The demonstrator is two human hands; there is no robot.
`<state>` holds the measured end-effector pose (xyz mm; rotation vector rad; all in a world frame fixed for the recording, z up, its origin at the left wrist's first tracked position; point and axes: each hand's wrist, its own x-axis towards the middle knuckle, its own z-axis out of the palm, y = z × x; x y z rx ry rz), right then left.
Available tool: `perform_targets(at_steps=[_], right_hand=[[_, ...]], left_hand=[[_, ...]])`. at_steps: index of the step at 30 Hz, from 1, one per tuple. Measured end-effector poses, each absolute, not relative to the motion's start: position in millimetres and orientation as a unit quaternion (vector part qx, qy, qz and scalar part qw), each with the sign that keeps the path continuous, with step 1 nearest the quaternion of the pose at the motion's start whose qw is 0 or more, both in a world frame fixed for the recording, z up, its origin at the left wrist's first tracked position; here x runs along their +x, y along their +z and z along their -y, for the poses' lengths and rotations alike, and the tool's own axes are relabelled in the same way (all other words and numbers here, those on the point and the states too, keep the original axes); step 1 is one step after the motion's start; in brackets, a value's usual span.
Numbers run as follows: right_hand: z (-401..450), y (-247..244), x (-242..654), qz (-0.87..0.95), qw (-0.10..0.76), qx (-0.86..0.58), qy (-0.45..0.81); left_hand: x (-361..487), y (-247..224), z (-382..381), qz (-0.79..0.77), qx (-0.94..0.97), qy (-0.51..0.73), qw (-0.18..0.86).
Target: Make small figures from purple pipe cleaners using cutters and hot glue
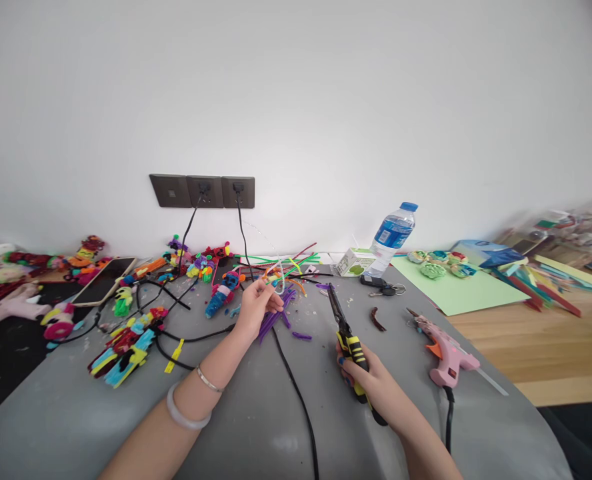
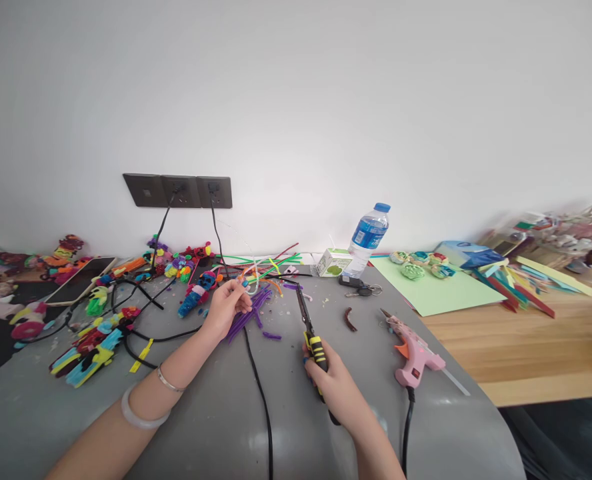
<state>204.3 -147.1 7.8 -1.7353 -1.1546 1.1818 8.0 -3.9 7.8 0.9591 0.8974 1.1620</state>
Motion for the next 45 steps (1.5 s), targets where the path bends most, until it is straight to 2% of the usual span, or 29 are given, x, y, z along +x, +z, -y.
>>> perform_targets(at_steps=[23, 45], right_hand=[[146.8, 6.0, 204.7, 0.450, 0.374, -0.668, 0.461], [146.1, 2.0, 206.2, 0.450, 0.368, -0.667, 0.465]], left_hand=[[9.4, 2.2, 1.5, -0.372, 0.415, 0.502, 0.661], [7.4, 1.3, -0.8, -0.358, 0.560, 0.503, 0.553]])
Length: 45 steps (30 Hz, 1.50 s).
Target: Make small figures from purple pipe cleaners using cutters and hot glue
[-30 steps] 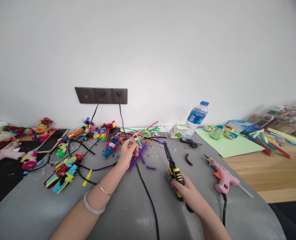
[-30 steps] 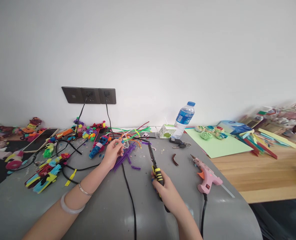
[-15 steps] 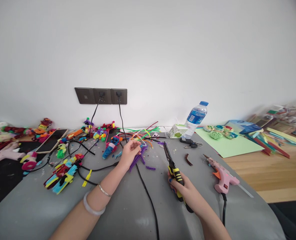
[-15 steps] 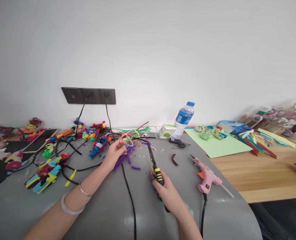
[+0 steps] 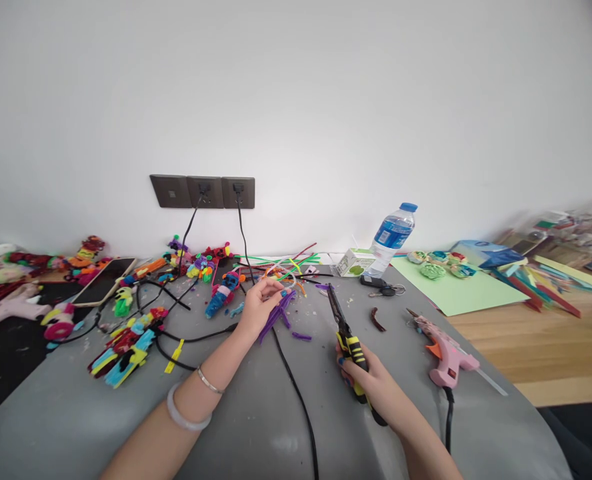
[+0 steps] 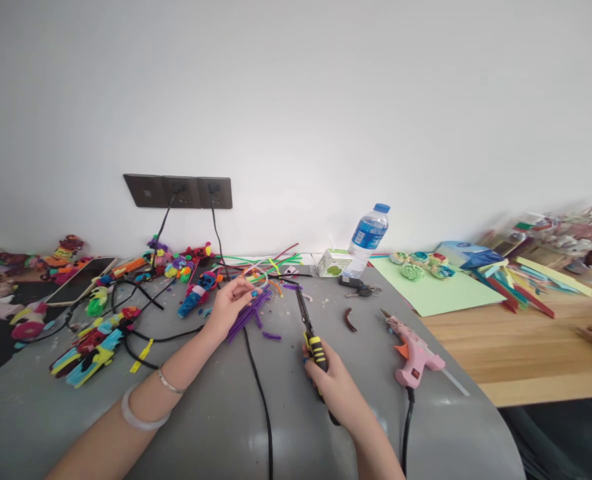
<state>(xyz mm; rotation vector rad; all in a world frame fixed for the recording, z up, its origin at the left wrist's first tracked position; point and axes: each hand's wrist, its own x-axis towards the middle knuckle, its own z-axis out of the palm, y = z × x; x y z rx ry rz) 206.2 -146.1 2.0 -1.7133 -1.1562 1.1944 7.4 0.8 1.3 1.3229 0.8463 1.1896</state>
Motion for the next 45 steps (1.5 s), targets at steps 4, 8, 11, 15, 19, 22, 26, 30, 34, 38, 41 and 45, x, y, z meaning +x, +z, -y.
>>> perform_targets(at_steps=[4, 8, 11, 15, 19, 22, 26, 30, 34, 38, 41, 45], right_hand=[[147, 4, 205, 0.450, 0.369, -0.667, 0.465], [147, 5, 205, 0.446, 0.367, -0.673, 0.461], [147, 5, 206, 0.446, 0.367, -0.673, 0.462], [147, 4, 206, 0.449, 0.369, -0.669, 0.463], [147, 4, 205, 0.449, 0.369, -0.668, 0.465], [146, 3, 205, 0.448, 0.371, -0.667, 0.466], [147, 2, 206, 0.449, 0.369, -0.667, 0.466], [147, 3, 206, 0.447, 0.371, -0.668, 0.465], [148, 5, 205, 0.442, 0.373, -0.673, 0.462], [148, 7, 204, 0.441, 0.373, -0.672, 0.463], [147, 7, 204, 0.445, 0.373, -0.671, 0.462], [147, 6, 204, 0.446, 0.368, -0.672, 0.463]], left_hand=[[6, 5, 2, -0.359, 0.565, 0.485, 0.562], [7, 3, 2, -0.369, 0.575, 0.462, 0.566], [7, 0, 1, -0.369, 0.565, 0.455, 0.581], [8, -2, 0, -0.372, 0.549, 0.461, 0.589], [8, -2, -1, -0.377, 0.536, 0.468, 0.593], [8, -4, -2, -0.379, 0.550, 0.470, 0.578], [7, -7, -3, -0.371, 0.588, 0.470, 0.543], [7, -8, -4, -0.363, 0.612, 0.471, 0.521], [7, -8, -5, -0.364, 0.634, 0.460, 0.504], [8, -10, -5, -0.355, 0.655, 0.450, 0.492], [8, -11, -4, -0.345, 0.667, 0.445, 0.488], [8, -11, -3, -0.341, 0.668, 0.444, 0.490]])
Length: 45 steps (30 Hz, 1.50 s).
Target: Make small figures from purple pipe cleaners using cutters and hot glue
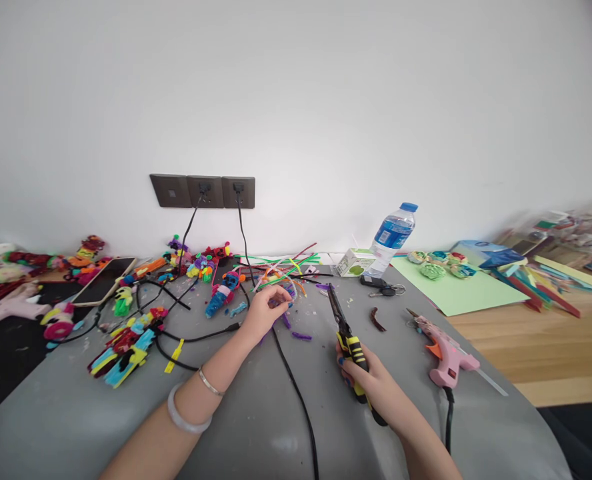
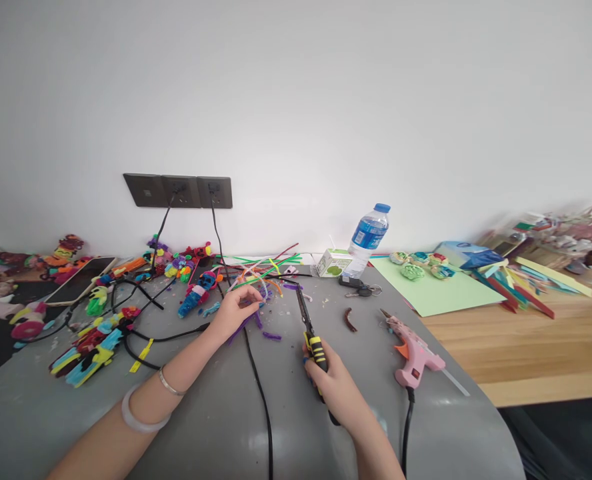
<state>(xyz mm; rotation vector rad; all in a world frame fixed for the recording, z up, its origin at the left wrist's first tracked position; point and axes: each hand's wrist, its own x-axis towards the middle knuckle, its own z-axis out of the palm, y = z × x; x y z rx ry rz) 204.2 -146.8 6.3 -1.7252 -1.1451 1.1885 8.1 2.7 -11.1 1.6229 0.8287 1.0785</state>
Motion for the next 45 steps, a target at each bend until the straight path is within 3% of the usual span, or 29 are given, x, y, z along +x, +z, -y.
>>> perform_targets(at_steps=[38, 45], right_hand=[[146.7, 7.0, 204.3, 0.449, 0.361, -0.675, 0.461], [146.5, 9.0, 203.4, 0.442, 0.365, -0.678, 0.460]], left_hand=[[5.4, -7.5, 0.2, -0.336, 0.727, 0.415, 0.432], [6.0, -11.3, 1.2, -0.327, 0.796, 0.387, 0.332]])
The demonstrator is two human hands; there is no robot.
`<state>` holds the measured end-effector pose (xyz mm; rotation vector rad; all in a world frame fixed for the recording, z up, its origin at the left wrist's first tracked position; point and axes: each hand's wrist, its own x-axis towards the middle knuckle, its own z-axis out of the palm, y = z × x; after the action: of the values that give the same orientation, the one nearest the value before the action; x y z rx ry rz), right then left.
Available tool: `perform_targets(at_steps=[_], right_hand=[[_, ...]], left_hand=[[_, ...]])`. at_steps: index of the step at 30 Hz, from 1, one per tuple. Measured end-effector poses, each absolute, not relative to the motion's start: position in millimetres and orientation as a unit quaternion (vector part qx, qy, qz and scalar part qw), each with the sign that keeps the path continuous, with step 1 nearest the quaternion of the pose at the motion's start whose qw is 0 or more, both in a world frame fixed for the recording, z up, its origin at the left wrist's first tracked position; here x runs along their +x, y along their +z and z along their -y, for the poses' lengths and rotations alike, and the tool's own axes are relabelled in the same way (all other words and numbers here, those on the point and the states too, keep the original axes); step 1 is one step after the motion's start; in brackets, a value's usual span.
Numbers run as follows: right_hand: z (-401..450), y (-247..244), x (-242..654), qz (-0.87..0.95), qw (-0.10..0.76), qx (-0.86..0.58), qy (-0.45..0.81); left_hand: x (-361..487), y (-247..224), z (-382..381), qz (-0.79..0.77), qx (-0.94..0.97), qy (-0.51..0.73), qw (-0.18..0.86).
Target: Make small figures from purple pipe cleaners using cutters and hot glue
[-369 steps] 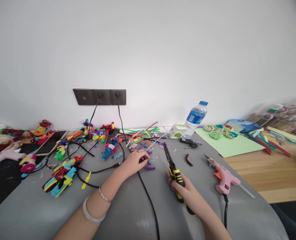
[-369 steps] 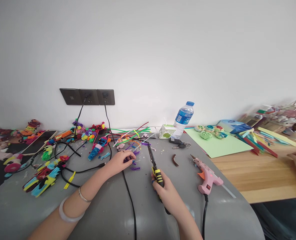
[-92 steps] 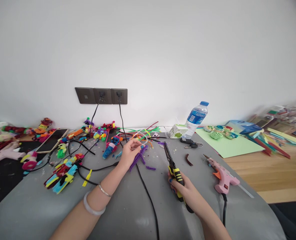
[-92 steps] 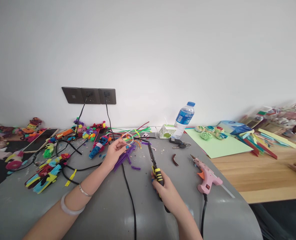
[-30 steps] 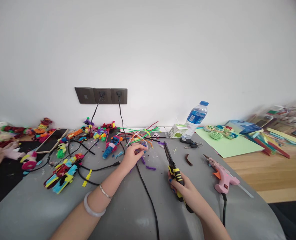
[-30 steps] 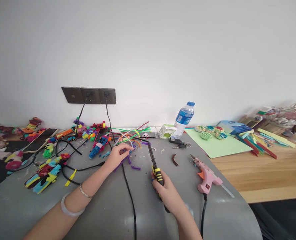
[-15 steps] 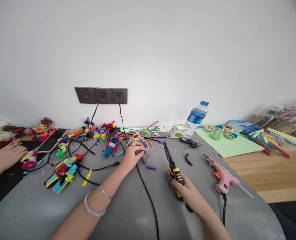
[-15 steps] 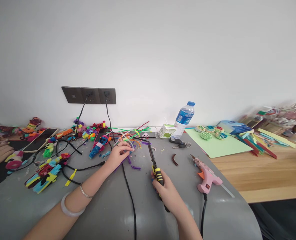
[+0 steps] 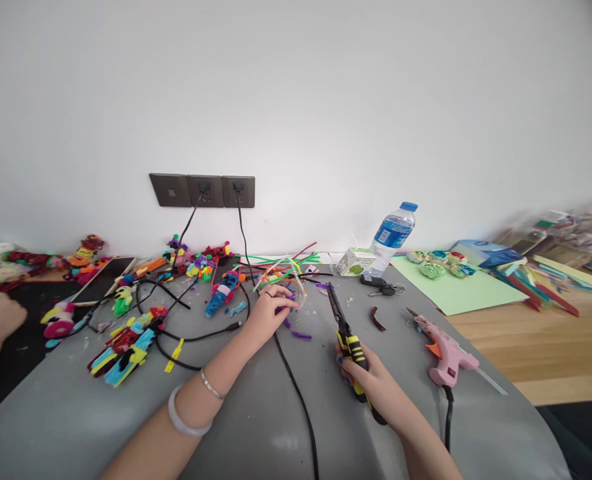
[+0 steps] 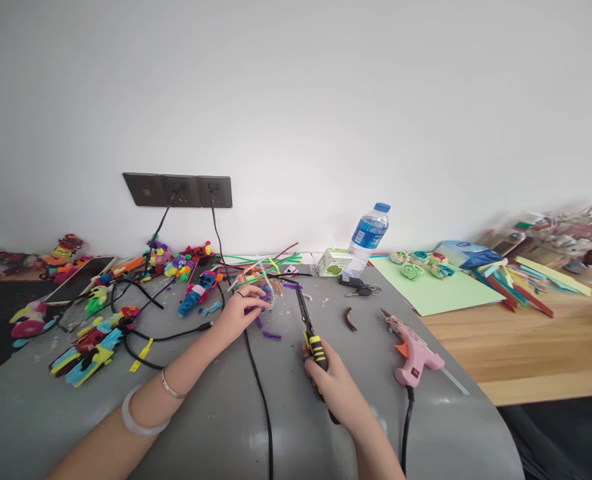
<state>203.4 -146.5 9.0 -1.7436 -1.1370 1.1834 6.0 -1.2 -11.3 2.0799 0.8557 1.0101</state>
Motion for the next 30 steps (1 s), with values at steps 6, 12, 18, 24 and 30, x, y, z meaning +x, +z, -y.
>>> perform_targets(at_steps=[6, 12, 18, 24, 30], right_hand=[[148, 8, 203, 0.443, 0.373, -0.675, 0.457], [149, 5, 205, 0.449, 0.377, -0.671, 0.454], [147, 8, 204, 0.447, 0.374, -0.671, 0.459], [147, 10, 203, 0.440, 0.378, -0.673, 0.458], [147, 5, 205, 0.443, 0.372, -0.675, 0.458]], left_hand=[[7, -11, 2, -0.326, 0.796, 0.399, 0.317], [5, -3, 5, -0.328, 0.769, 0.435, 0.334], [5, 2, 6, -0.347, 0.741, 0.477, 0.321], [5, 5, 7, -0.341, 0.719, 0.520, 0.310], [5, 5, 6, -0.361, 0.659, 0.555, 0.357]])
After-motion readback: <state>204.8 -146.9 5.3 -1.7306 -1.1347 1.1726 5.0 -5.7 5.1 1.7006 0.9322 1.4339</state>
